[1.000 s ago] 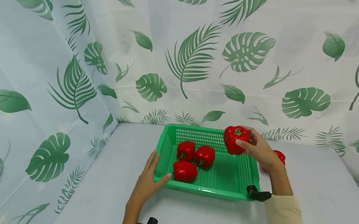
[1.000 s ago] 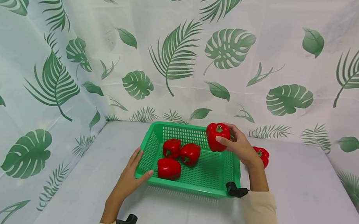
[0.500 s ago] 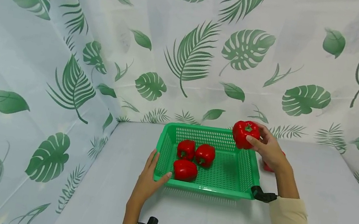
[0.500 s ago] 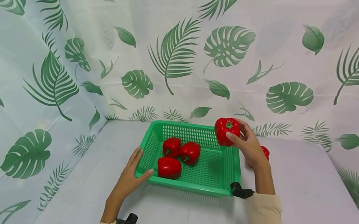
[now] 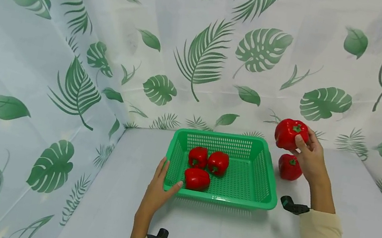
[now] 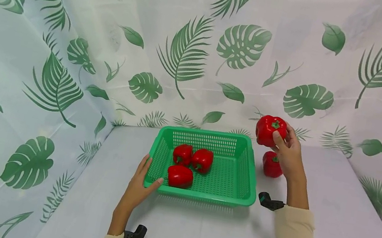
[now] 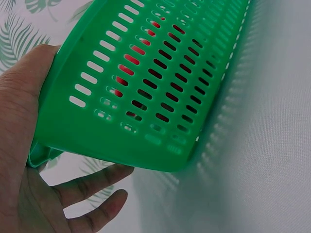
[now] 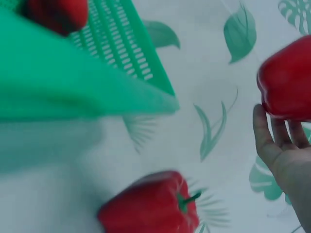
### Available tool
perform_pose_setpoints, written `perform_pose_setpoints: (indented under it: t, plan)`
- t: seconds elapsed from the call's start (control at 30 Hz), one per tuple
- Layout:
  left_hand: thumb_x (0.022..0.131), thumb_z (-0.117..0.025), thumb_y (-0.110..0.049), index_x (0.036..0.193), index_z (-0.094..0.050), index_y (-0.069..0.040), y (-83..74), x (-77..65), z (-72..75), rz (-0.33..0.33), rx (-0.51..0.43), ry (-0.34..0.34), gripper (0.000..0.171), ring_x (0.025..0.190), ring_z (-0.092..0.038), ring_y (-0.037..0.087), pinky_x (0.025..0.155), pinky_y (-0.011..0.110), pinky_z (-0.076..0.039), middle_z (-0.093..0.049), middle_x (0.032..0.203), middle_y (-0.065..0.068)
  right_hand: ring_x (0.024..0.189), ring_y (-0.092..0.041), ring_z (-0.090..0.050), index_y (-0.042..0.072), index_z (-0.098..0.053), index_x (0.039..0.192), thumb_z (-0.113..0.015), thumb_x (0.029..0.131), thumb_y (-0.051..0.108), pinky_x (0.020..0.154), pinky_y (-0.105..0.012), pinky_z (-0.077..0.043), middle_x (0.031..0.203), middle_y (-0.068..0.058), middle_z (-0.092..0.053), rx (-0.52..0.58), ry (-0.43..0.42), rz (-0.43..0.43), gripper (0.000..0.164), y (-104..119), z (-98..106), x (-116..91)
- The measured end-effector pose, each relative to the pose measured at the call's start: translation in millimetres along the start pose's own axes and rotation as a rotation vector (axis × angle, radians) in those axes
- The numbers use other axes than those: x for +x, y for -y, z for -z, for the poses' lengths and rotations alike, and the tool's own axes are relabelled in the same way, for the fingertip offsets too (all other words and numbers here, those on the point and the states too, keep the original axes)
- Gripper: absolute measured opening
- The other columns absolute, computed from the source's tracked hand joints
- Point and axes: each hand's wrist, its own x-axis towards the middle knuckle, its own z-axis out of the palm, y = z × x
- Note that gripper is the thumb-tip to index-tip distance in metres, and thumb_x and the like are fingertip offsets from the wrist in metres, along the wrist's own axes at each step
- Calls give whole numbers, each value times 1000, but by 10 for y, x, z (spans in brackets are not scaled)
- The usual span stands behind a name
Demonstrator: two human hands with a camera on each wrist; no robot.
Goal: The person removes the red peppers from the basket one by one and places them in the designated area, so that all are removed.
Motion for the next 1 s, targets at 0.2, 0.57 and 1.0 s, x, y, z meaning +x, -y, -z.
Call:
perform_pose_setpoints:
  t: [0.2,0.57,1.0]
  plan:
    - [89,-61,-58,157,-22,-19,13,18,-13,-2,10,-7,87,146,-30,33,104,65,-37,-12,165,-4,129,-8,-38,24,-27,154,-54,99,18,81,-16,-53,150,5,-34,97,-174,1,62,-28,190,-58]
    - [89,-60,-59,157,-22,-20,38,18,-17,-2,10,-5,87,146,-30,32,104,65,-38,-12,165,-5,137,-6,-27,27,-30,153,-64,93,21,80,-19,-54,157,12,-27,267,-440,-132,69,-228,593,-203]
    - [88,-59,-61,157,-24,-18,-2,9,5,-8,1,-6,88,145,-32,35,103,65,-38,-11,165,-6,145,-7,-14,32,-30,153,-68,90,25,117,-37,-21,159,17,-21,274,-528,-243,75,-487,916,-307]
